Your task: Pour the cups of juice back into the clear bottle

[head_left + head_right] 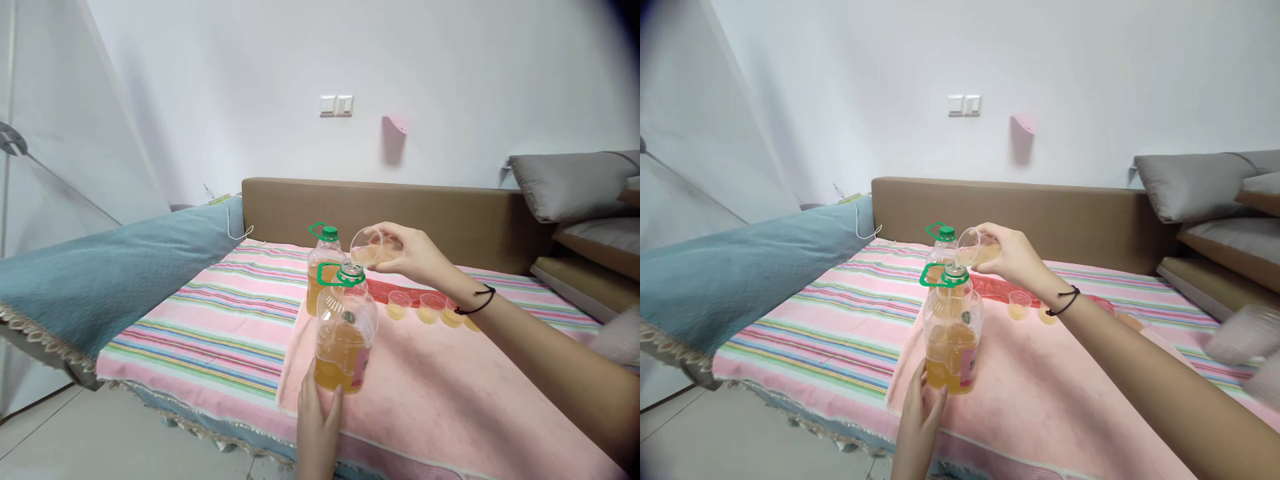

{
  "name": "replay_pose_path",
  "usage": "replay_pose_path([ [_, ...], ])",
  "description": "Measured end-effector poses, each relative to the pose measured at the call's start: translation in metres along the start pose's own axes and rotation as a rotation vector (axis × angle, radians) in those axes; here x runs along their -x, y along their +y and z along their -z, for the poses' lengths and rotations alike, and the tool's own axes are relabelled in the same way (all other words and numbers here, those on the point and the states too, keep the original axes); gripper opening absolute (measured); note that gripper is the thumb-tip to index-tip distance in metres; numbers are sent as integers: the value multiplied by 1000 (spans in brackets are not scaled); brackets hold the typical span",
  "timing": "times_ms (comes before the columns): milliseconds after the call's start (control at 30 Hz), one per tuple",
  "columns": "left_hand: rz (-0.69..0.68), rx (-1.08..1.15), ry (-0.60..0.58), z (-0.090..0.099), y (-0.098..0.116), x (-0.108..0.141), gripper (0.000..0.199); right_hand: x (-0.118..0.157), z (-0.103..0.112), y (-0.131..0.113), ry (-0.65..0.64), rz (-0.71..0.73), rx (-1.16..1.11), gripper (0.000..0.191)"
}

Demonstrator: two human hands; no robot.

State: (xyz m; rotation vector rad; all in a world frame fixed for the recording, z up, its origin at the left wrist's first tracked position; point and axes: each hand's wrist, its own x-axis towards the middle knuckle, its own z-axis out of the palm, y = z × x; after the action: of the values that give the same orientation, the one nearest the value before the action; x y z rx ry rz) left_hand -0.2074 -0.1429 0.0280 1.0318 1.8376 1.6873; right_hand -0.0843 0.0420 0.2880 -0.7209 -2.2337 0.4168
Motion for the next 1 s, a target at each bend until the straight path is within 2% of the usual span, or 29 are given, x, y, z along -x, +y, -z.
replay_pose_path([
  [833, 9, -21, 7, 0, -2, -1, 63, -3, 1, -5, 9, 122, -17, 48],
  [1000, -6, -1, 2, -1, -2, -1, 60, -4, 1, -5, 9, 151, 62, 50],
])
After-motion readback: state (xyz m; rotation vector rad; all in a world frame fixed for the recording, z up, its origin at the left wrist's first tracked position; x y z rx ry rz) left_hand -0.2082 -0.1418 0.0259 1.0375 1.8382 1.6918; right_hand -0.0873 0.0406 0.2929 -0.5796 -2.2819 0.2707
